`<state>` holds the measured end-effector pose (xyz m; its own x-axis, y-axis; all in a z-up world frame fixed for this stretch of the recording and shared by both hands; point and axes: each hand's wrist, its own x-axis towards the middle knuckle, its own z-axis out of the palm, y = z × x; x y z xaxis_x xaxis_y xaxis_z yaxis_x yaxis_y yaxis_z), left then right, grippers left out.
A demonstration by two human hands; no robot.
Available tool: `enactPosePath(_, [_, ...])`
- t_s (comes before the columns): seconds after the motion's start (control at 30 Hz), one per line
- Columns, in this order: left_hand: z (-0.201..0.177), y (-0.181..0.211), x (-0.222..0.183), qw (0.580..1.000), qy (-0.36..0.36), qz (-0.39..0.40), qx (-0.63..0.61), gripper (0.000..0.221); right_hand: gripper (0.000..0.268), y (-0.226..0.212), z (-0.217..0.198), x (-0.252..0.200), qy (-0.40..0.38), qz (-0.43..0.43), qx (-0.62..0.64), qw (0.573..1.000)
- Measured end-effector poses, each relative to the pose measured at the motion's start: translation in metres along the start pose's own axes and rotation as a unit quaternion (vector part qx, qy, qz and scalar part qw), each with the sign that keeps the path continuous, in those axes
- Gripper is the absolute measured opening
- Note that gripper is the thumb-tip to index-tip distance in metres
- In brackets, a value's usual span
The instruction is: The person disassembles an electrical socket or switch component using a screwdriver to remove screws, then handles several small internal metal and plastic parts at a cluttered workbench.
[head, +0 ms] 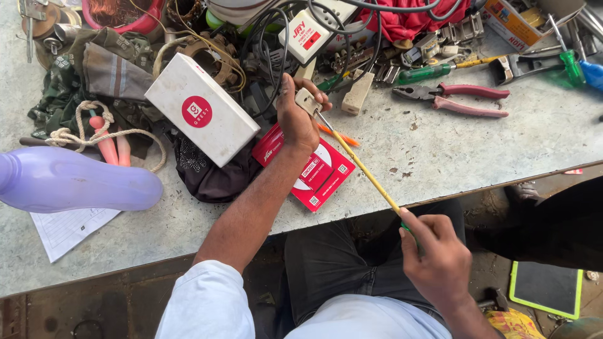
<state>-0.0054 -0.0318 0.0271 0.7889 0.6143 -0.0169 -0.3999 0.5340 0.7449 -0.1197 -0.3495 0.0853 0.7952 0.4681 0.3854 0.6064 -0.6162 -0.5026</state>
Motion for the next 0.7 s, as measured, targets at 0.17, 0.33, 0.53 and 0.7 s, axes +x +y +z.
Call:
enactPosePath(0.17, [-0.006, -0.003, 0.006, 0.998, 0.006, 0.022, 0.063, 0.057, 0.04, -0.004, -0.022, 0.017, -0.046, -0.054, -0.048, 0.996])
enactPosePath(0.33, [-0.012, -0.009, 0.002, 0.996, -0.011, 0.046, 0.071, 0.055, 0.047, -0.009, -0.037, 0.025, -0.187, -0.001, -0.02, 0.982])
enactPosePath(0.53, [-0.011, -0.009, 0.001, 0.996, -0.014, 0.078, 0.037, 0.048, 0.04, 0.006, -0.047, 0.034, -0.173, -0.037, 0.12, 0.977])
enactPosePath(0.7, [-0.01, -0.007, 0.002, 0.997, -0.006, 0.072, 0.006, 0.049, 0.038, 0.03, -0.011, 0.023, -0.205, 0.438, 0.551, 0.68])
